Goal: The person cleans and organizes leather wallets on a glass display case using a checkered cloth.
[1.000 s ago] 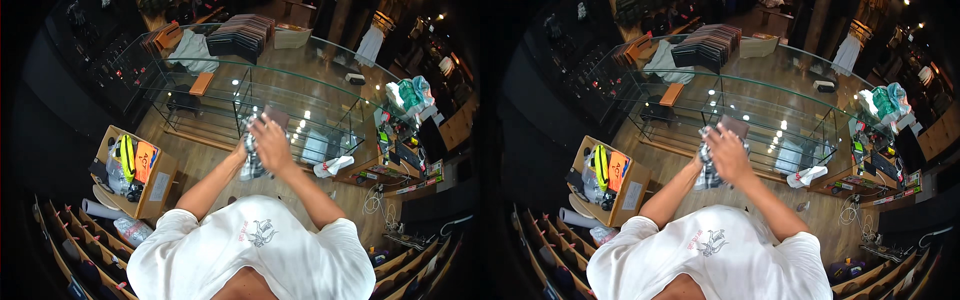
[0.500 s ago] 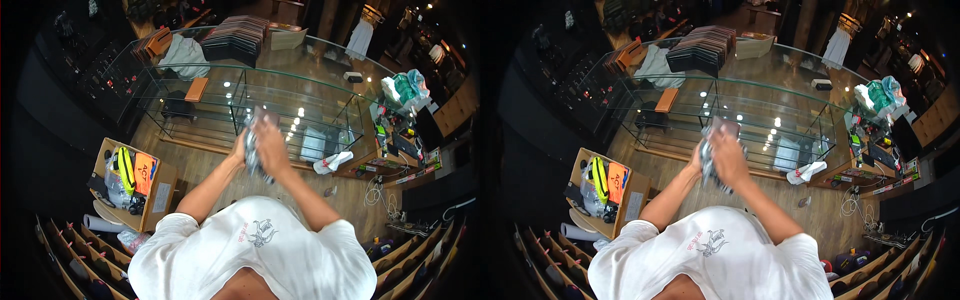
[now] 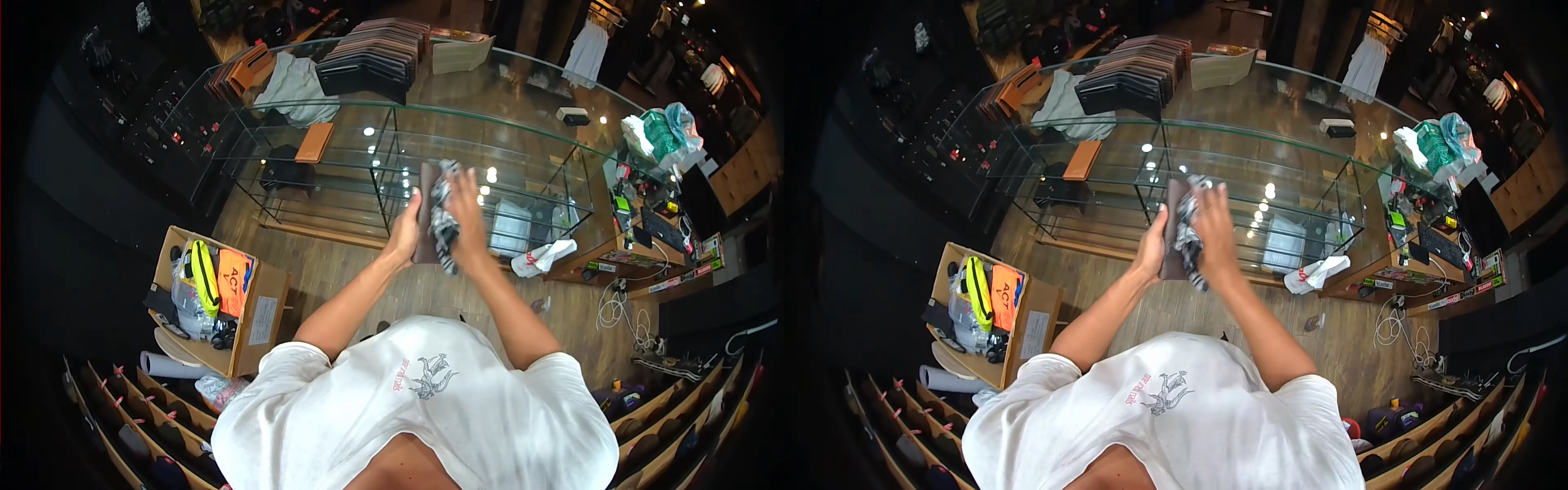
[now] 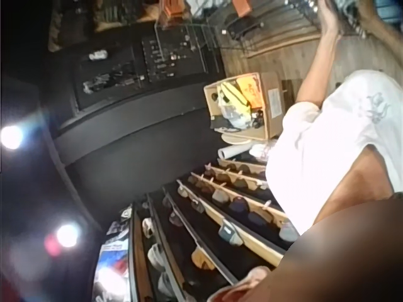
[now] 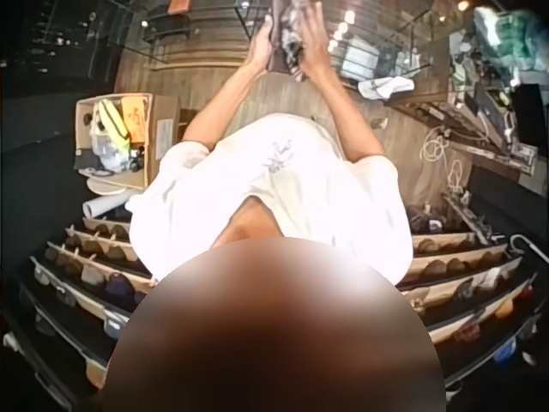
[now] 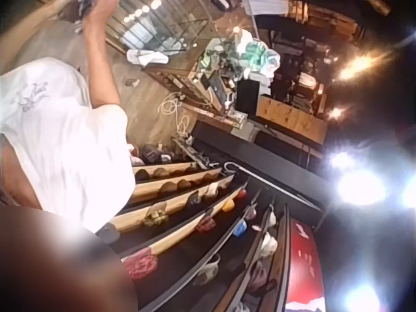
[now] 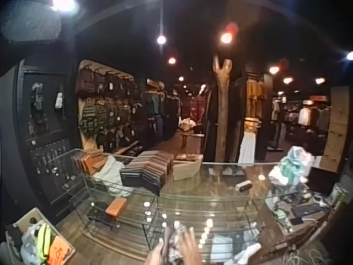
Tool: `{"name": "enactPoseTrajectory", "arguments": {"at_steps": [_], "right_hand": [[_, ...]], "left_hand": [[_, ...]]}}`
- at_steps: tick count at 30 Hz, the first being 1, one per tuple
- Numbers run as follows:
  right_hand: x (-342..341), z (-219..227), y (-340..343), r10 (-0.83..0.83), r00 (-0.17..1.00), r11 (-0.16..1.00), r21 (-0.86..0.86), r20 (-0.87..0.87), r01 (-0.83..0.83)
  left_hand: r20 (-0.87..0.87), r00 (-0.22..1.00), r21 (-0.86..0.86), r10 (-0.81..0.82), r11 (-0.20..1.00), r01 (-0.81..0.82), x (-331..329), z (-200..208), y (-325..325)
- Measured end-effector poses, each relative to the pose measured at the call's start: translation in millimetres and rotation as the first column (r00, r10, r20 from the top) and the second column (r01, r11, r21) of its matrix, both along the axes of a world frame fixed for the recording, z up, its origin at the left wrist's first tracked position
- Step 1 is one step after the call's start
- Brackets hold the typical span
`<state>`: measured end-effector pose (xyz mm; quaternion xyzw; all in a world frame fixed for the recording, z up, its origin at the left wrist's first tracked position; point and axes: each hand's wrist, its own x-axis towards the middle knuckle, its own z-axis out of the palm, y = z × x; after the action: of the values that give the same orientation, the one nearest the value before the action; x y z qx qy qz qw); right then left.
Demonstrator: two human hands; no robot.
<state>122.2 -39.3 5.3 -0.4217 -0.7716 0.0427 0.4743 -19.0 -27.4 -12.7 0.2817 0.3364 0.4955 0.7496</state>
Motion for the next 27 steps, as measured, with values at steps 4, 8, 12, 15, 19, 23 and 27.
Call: {"name": "enactPoseTrajectory", "arguments": {"at_steps": [4,8,12,15,19,23,27], "right_hand": [[-20,-4,-17,0.055,0.992,0.998,-0.040,0.115,-0.051],[-4,-4,18,-0.052,0.995,0.997,0.062,0.084,0.046],[-25,-7,2,0.147,0.987,0.989,-0.004,0.059,-0.147],[-4,-8,44,-0.011,0.993,0.998,-0.068,-0.116,0.003],[-44,-7,-21,0.178,0.982,0.982,-0.066,0.055,-0.175],[-27,-18,30,0.075,0.985,0.996,-0.037,-0.153,-0.082],[-35,-15,15,0.100,0.994,0.986,0.135,-0.045,-0.093]], "left_hand": [[-0.388,0.905,0.184,0.175,0.977,-0.110,-14,-16,2],[-0.021,0.999,0.014,-0.043,0.999,0.043,-7,-46,5],[-0.118,0.992,0.124,-0.052,0.990,0.066,-21,-33,5],[-0.031,0.999,0.154,0.022,0.988,-0.017,4,-33,-2],[-0.017,0.998,0.317,-0.062,0.946,0.064,-44,-57,5],[-0.038,0.994,0.298,0.105,0.950,-0.089,-23,-106,8],[-0.273,0.947,0.446,0.167,0.895,-0.030,-10,-66,-12]]}}
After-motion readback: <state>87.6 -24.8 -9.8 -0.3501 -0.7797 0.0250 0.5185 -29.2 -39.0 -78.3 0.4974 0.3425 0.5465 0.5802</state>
